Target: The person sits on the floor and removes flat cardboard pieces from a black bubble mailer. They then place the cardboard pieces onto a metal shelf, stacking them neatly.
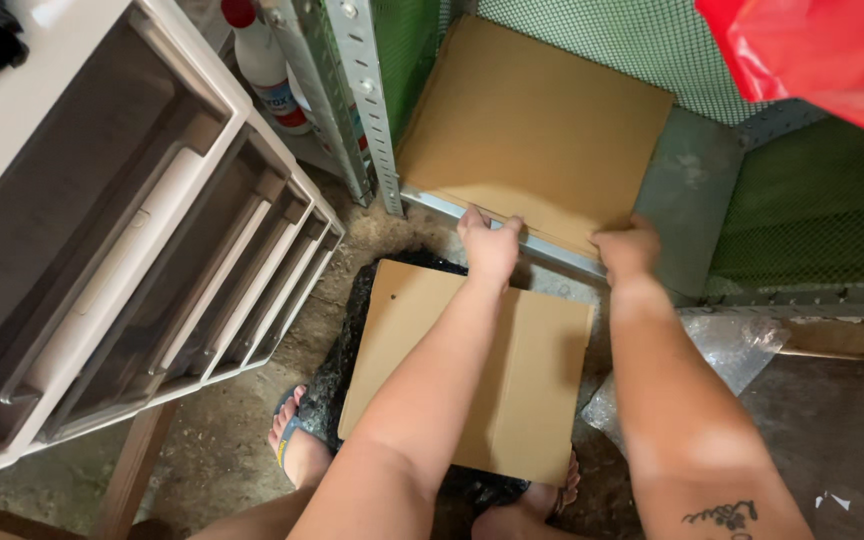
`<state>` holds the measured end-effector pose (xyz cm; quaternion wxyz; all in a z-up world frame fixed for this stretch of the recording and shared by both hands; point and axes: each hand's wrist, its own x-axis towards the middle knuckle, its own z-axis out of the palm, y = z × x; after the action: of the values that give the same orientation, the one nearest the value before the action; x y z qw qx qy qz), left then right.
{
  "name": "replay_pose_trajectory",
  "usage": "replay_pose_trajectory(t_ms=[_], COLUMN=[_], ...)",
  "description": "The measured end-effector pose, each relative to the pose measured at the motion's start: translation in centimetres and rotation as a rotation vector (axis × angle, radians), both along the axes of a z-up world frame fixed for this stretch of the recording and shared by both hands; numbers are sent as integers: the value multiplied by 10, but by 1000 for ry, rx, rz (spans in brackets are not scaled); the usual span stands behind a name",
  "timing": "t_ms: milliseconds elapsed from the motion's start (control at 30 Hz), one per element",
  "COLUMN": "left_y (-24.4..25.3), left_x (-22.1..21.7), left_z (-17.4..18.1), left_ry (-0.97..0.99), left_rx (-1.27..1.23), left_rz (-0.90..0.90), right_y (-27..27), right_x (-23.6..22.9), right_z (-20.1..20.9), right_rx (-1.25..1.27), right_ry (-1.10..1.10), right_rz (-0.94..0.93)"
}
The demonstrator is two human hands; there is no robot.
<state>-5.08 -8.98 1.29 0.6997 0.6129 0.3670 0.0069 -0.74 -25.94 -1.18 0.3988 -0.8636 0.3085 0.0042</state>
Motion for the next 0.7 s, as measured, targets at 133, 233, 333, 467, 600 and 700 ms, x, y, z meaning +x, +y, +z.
replay_pose_trajectory(t_ms=[133, 233, 333, 467, 600, 700], left_y=[6, 16, 21, 25, 25, 22], left_x=[2, 3, 2, 2, 5, 5], left_z=[3, 7, 12, 23, 33, 36], left_ry=[26, 31, 63, 52, 53, 41], left_rx=[-40, -83, -90, -209, -259, -261], left_rz=[-17, -7, -58, -40, -28, -25], right_y=[2, 9, 14, 20, 18, 24], right_x=[2, 1, 1, -1, -4, -4], right_z=[-5, -5, -2, 9, 20, 19], right_rx=[-100, -130, -132, -200, -240, -172], right_ry=[45, 40, 61, 116, 102, 49], right_rz=[6, 35, 53, 116, 135, 117])
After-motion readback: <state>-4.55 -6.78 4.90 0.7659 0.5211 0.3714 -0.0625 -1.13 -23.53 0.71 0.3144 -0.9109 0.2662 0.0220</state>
